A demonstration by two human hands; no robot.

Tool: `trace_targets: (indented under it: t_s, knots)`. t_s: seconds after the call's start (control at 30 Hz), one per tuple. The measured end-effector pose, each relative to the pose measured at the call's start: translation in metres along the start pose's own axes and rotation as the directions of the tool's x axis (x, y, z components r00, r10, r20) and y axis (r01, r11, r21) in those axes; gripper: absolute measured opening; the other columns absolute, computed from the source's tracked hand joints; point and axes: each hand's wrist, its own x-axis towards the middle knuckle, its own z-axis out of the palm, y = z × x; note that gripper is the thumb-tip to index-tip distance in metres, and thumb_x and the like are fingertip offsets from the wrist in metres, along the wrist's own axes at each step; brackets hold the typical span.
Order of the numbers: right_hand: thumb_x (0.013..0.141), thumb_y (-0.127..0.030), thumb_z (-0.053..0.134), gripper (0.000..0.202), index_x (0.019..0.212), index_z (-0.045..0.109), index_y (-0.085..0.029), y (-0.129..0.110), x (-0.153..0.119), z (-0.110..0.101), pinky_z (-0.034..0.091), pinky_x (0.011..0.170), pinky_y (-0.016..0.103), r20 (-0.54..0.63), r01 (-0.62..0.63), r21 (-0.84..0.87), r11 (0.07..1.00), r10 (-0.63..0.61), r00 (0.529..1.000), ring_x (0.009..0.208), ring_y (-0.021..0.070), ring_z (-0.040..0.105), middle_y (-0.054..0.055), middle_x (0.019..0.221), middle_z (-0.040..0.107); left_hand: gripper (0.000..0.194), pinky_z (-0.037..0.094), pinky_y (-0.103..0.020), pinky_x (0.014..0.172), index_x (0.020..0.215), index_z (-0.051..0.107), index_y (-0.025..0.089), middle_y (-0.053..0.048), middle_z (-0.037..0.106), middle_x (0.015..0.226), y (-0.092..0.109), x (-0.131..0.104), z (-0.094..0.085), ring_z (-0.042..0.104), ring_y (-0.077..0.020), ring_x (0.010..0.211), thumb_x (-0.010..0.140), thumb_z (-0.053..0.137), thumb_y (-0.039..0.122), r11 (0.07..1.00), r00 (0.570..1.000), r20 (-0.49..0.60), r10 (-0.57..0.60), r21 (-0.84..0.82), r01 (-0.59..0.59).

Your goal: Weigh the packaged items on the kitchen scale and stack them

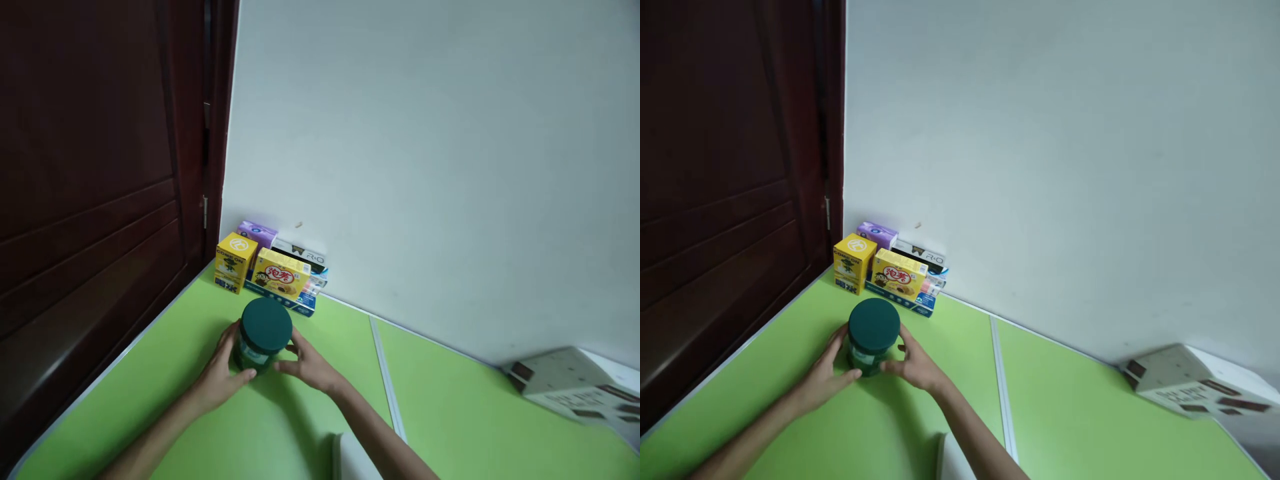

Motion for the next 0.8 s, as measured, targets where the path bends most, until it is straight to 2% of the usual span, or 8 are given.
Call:
trace_targets:
  t_s: [0.07,0.17,0.23,0.3,0.4,0.53,0.67,0.8]
  knots:
    - [0.061,-0.028,0.078,0.092,0.14,0.03,-0.026,-0.002,-0.003,0.014,0.028,0.107,0.048,-0.081,0.072,-0.018,0.997,-0.073,0.994,0.128,0.0276,0.041,0.008,0.143,0.04,0.087,0.029,-0.045,0.109,0.144,0.02,0.019,-0.016,0.032,0.148,0.006,0.005,-0.004,0.033,-0.0292,0.134,0.072,0.065,0.036,0.999,0.999,0.041,-0.011,-0.033,0.012]
    - [0.059,-0.034,0.081,0.098,0.14,0.028,-0.022,-0.016,-0.013,0.03,0.029,0.108,0.046,-0.238,0.168,-0.022,0.986,-0.168,0.957,0.126,0.0271,0.043,0.011,0.14,0.044,0.086,0.037,-0.042,0.105,0.144,0.021,0.016,-0.017,0.04,0.143,0.026,0.008,-0.004,0.045,-0.0281,0.127,0.073,0.062,0.044,0.997,0.998,0.031,-0.057,-0.044,0.059]
    - [0.057,-0.037,0.082,0.1,0.14,0.028,-0.021,-0.03,-0.033,0.029,0.029,0.109,0.044,-0.294,0.204,-0.034,0.978,-0.205,0.934,0.126,0.0272,0.042,0.012,0.139,0.044,0.085,0.036,-0.042,0.105,0.142,0.026,0.018,-0.014,0.042,0.143,0.047,0.001,0.0,0.045,-0.0281,0.126,0.071,0.063,0.048,0.997,0.998,0.01,-0.063,0.033,0.063]
    - [0.057,-0.038,0.083,0.101,0.14,0.028,-0.022,-0.047,-0.064,0.018,0.03,0.108,0.043,-0.314,0.217,-0.054,0.975,-0.223,0.923,0.127,0.0272,0.042,0.012,0.14,0.043,0.083,0.037,-0.043,0.105,0.141,0.031,0.022,-0.01,0.043,0.142,0.072,-0.01,0.009,0.045,-0.0281,0.126,0.07,0.064,0.05,0.993,0.999,0.005,-0.044,0.106,0.043]
    - [0.057,-0.037,0.082,0.1,0.14,0.029,-0.024,-0.07,-0.124,-0.011,0.032,0.107,0.042,-0.327,0.16,-0.087,0.983,-0.18,0.928,0.126,0.0264,0.043,0.011,0.139,0.044,0.079,0.043,-0.042,0.1,0.139,0.035,0.026,-0.007,0.047,0.14,0.11,-0.031,0.038,0.053,-0.0278,0.119,0.07,0.063,0.051,0.997,0.998,0.056,-0.013,0.083,0.008]
    - [0.06,-0.035,0.081,0.089,0.136,0.037,-0.022,-0.079,-0.206,-0.047,0.036,0.104,0.044,-0.355,0.044,-0.095,0.995,-0.075,0.932,0.123,0.0273,0.046,0.012,0.137,0.047,0.07,0.052,-0.038,0.088,0.135,0.043,0.023,-0.01,0.053,0.134,0.14,-0.061,0.094,0.064,-0.0256,0.103,0.073,0.059,0.051,0.998,0.975,0.222,0.001,-0.055,0.012]
    - [0.059,-0.033,0.082,0.088,0.135,0.039,-0.021,-0.061,-0.259,-0.059,0.037,0.103,0.044,-0.399,0.01,-0.068,0.998,-0.036,0.916,0.121,0.0282,0.048,0.012,0.136,0.048,0.066,0.052,-0.035,0.089,0.137,0.041,0.02,-0.011,0.05,0.136,0.148,-0.088,0.136,0.064,-0.0236,0.104,0.078,0.055,0.048,0.997,0.945,0.325,0.019,-0.074,0.006]
    - [0.058,-0.034,0.082,0.09,0.136,0.038,-0.02,-0.039,-0.277,-0.054,0.037,0.103,0.043,-0.401,0.055,-0.022,0.998,-0.059,0.914,0.122,0.0286,0.048,0.011,0.136,0.049,0.067,0.048,-0.035,0.095,0.139,0.036,0.021,-0.01,0.048,0.138,0.142,-0.108,0.149,0.06,-0.0233,0.11,0.08,0.052,0.048,1.0,0.933,0.361,-0.001,-0.015,0.007]
